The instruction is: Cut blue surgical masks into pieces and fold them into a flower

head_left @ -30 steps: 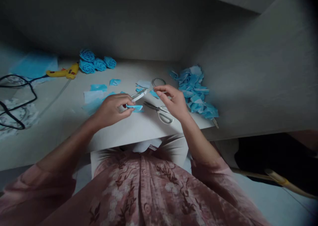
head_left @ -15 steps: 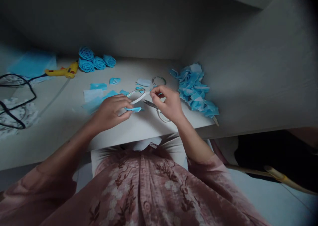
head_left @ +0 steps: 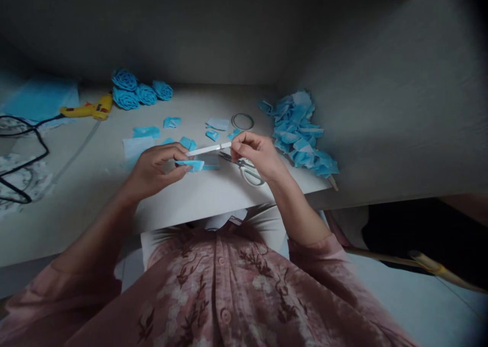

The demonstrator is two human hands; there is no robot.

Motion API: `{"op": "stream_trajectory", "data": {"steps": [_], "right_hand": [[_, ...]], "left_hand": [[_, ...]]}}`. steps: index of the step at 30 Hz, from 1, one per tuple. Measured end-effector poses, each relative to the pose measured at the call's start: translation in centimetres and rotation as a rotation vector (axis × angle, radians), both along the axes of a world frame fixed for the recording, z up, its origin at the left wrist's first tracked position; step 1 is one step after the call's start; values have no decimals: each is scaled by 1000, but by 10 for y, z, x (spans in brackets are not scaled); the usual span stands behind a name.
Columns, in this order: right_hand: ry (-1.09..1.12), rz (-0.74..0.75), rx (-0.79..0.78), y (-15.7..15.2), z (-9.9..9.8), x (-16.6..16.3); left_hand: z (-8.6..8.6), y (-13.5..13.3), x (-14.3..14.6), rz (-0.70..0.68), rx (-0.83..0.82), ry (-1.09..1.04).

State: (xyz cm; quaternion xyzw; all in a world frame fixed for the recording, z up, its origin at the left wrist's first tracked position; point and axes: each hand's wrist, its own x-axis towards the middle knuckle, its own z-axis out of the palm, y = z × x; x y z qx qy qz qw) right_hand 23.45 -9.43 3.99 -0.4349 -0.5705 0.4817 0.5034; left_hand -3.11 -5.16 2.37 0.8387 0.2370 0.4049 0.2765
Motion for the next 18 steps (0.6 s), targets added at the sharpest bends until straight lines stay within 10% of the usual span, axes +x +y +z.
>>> {"op": "stream_trajectory", "data": {"steps": [5, 12, 18], "right_hand": [[-113, 0, 34, -5, -1, 23], [-1296, -117, 179, -40, -31, 54], [-1391, -90, 136, -47, -52, 47]], "left_hand": [[0, 5, -2, 43, 10, -25], [-2, 17, -2, 158, -130, -126], [-13, 26, 7, 277, -461, -269]]}}
